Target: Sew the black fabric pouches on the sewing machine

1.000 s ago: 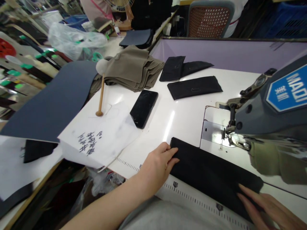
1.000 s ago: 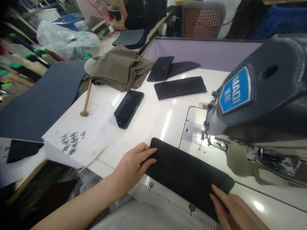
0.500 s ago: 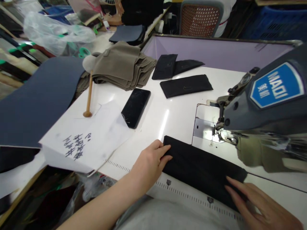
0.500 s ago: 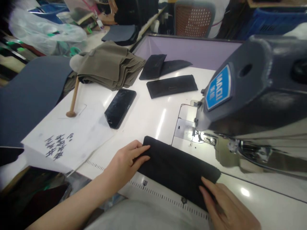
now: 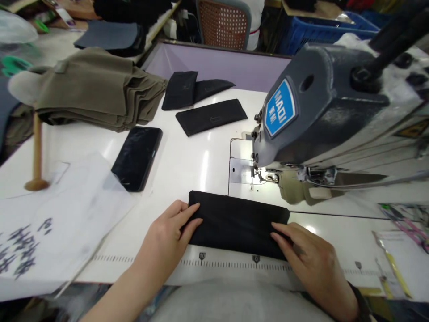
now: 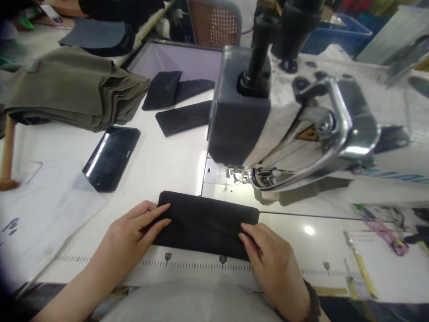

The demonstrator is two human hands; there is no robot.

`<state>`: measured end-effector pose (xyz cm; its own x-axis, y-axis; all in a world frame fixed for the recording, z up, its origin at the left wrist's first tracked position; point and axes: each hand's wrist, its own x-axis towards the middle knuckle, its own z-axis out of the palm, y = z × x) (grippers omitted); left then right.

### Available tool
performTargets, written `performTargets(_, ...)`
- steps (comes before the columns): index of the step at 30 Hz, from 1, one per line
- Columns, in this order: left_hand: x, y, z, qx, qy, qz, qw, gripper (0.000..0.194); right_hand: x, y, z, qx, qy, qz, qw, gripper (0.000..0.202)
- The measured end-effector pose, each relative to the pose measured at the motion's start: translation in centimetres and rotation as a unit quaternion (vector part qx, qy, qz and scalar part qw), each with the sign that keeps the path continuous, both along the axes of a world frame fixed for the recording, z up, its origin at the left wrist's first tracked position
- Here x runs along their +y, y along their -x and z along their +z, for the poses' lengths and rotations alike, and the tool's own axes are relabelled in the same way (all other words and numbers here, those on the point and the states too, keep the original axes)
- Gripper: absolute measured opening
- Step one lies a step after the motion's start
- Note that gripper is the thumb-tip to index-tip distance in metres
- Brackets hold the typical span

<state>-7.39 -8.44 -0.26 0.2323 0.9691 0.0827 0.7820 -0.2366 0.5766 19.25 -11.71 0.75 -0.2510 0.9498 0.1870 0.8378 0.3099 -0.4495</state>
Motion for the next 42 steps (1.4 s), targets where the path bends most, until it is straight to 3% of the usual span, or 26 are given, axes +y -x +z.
performTargets(10, 0.14, 0.09, 0.12, 0.009, -0.003, -0.005, 1.0, 0.028, 0.61, -0.43, 0.16, 0.047, 0.098, -0.075, 0.991, 0.015)
performTargets(16, 0.13, 0.12, 0.18, 0.013, 0.003, -0.008, 1.0, 0.028, 0.57, -0.52, 0.27, 0.047, 0.135, -0.078, 0.987, 0.02)
performTargets(42, 0.35, 0.09, 0.35, 0.034, -0.025, -0.021, 0.999, 0.03, 0.64, -0.15, 0.98, 0.048, 0.117, -0.032, 0.991, 0.019)
